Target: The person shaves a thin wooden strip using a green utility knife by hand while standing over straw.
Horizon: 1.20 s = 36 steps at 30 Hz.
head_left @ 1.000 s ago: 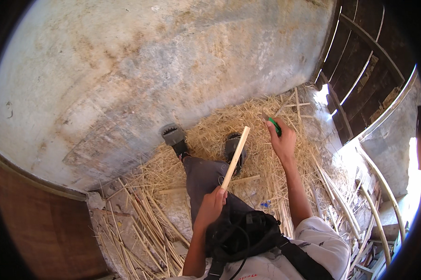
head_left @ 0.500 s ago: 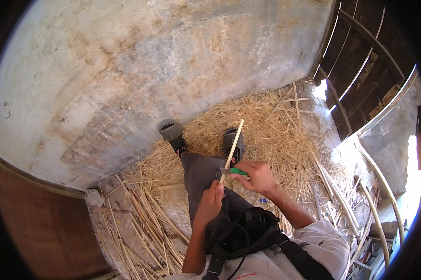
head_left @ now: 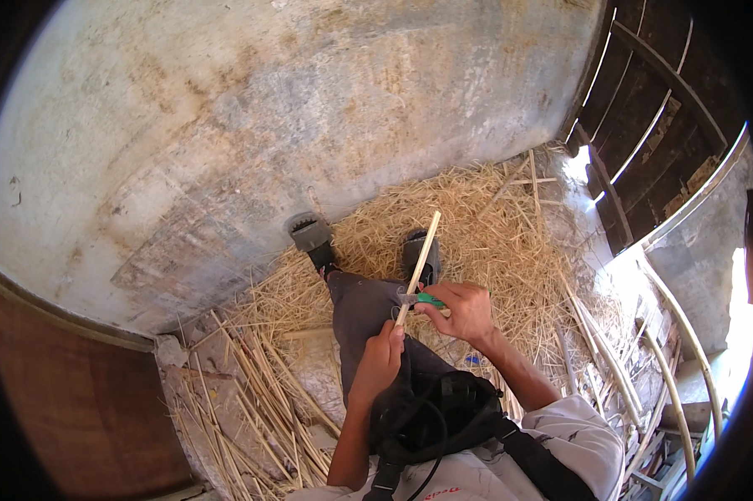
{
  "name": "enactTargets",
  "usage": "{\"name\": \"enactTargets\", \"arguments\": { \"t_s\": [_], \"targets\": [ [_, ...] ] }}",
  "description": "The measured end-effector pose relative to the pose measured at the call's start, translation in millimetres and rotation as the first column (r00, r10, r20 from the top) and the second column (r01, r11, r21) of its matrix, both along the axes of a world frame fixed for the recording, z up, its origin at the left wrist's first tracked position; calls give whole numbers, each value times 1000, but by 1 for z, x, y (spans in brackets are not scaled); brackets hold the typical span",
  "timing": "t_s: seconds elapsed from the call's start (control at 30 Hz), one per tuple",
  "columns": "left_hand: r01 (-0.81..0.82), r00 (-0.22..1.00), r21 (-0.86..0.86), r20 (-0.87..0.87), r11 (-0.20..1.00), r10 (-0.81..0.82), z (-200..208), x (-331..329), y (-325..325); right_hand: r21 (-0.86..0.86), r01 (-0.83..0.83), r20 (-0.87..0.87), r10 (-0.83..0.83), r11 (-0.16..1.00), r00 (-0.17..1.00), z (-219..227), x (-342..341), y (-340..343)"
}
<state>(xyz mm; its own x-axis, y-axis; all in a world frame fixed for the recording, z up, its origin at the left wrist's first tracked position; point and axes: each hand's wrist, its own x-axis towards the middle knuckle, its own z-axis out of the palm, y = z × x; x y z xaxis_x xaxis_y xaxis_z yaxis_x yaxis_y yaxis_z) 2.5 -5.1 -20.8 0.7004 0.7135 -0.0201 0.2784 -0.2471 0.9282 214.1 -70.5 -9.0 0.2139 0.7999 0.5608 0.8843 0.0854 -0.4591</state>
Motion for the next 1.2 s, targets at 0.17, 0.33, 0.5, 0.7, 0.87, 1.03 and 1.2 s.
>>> {"name": "enactTargets", "arguments": {
  "t_s": [0.17, 0.33, 0.5, 0.7, 0.87, 1.03, 1.2],
  "targets": [
    [-1, 1000, 5, 13, 1000, 1, -1, 0, 0, 7, 24, -2, -24, 1000, 1000, -2, 4, 5],
    [-12, 1000, -17, 9, 1000, 12, -3, 0, 2, 91, 26, 27, -29, 995, 999, -1, 8, 13],
    [-11, 1000, 13, -11, 1000, 11, 1, 0, 2, 104, 83, -10, -83, 991, 997, 2, 27, 24],
    [-13, 1000, 24, -15, 1000, 13, -2, 1, 1, 119, 175, -22, -174, 977, 985, 11, 49, 39],
    [-17, 1000, 25, -9, 1000, 18, -5, 2, 2, 122, 196, -44, -192, 973, 980, 15, 59, 47],
    [-22, 1000, -24, -4, 999, 22, 2, 2, 2, 66, 197, -18, -196, 978, 980, 21, 58, 48],
    [-1, 996, 50, -90, 999, 6, -5, -4, -5, -154, 515, -143, -535, 843, 833, 18, 112, 60]
  ]
}}
